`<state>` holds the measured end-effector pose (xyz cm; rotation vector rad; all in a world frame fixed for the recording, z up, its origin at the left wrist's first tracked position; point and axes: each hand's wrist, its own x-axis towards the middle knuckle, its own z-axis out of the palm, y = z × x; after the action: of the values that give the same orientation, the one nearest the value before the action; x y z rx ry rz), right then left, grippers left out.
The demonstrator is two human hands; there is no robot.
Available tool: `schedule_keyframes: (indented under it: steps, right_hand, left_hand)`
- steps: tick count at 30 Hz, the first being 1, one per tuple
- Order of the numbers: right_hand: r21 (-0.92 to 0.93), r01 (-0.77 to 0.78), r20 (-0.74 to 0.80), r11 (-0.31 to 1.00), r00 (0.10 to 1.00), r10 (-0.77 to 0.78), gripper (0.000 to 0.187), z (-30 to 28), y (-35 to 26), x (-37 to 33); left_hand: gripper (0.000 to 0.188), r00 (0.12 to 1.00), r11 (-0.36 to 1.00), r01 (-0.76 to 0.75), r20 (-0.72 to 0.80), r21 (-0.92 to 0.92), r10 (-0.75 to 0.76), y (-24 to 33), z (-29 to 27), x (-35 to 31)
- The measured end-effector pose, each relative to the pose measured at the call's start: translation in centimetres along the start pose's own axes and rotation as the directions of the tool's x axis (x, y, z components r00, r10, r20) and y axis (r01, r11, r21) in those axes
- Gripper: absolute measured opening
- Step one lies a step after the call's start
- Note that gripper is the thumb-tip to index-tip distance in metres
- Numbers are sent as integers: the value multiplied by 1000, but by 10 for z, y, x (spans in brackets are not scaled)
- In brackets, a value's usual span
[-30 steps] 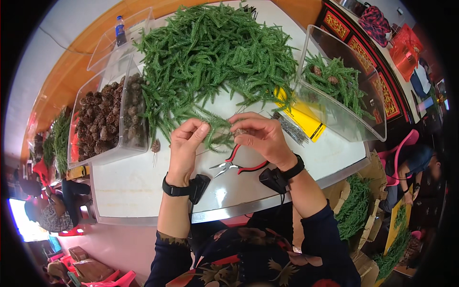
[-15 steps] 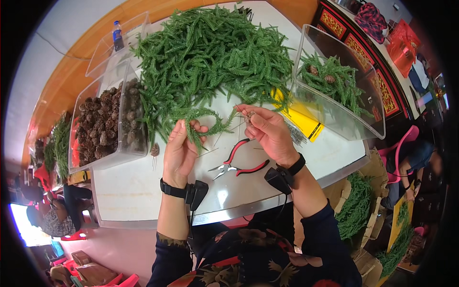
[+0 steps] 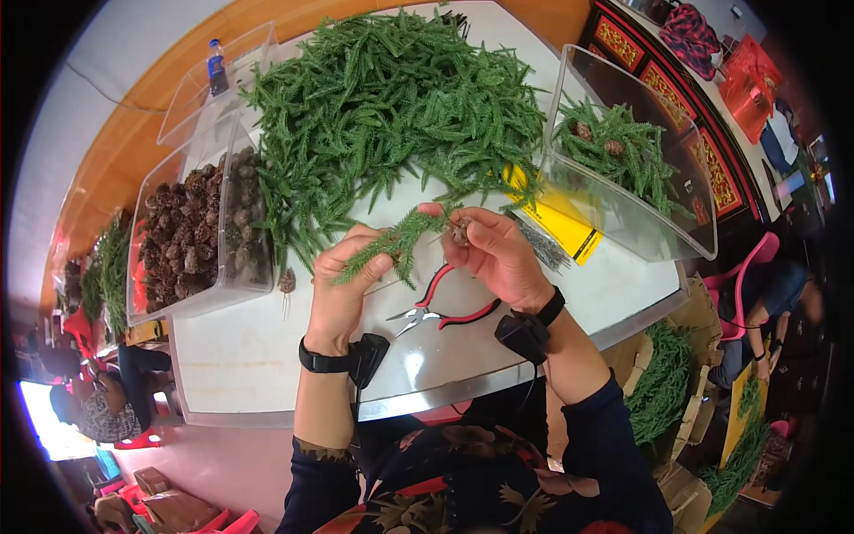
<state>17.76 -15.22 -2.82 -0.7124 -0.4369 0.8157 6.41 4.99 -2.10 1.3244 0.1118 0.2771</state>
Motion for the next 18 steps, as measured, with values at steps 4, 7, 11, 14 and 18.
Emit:
schedule_keyframes:
  steps: [4, 7, 11, 14, 18]
  right_hand:
    - [-38, 28, -8, 999, 1000, -29, 40, 3, -4, 0]
    - [-75, 31, 3, 997, 1000, -31, 42, 1, -4, -2]
    - [-44, 89, 55, 995, 995, -86, 42, -3, -1, 0]
    - [-102, 131, 76, 986, 989, -124, 40, -5, -4, 1]
    - [-179, 132, 101, 975, 988, -115, 37, -2, -8, -1]
  left_hand:
    - [16, 997, 993, -68, 30, 95, 65, 7, 6, 2]
    - [17, 989, 981, -145, 43, 132, 140, 5, 7, 2]
    - [17, 982, 962, -187, 61, 200, 178, 5, 6, 4]
    - [16, 982, 952, -190, 61, 240, 181, 8, 9, 4]
    - [18, 991, 972, -135, 32, 194, 131, 7, 6, 1]
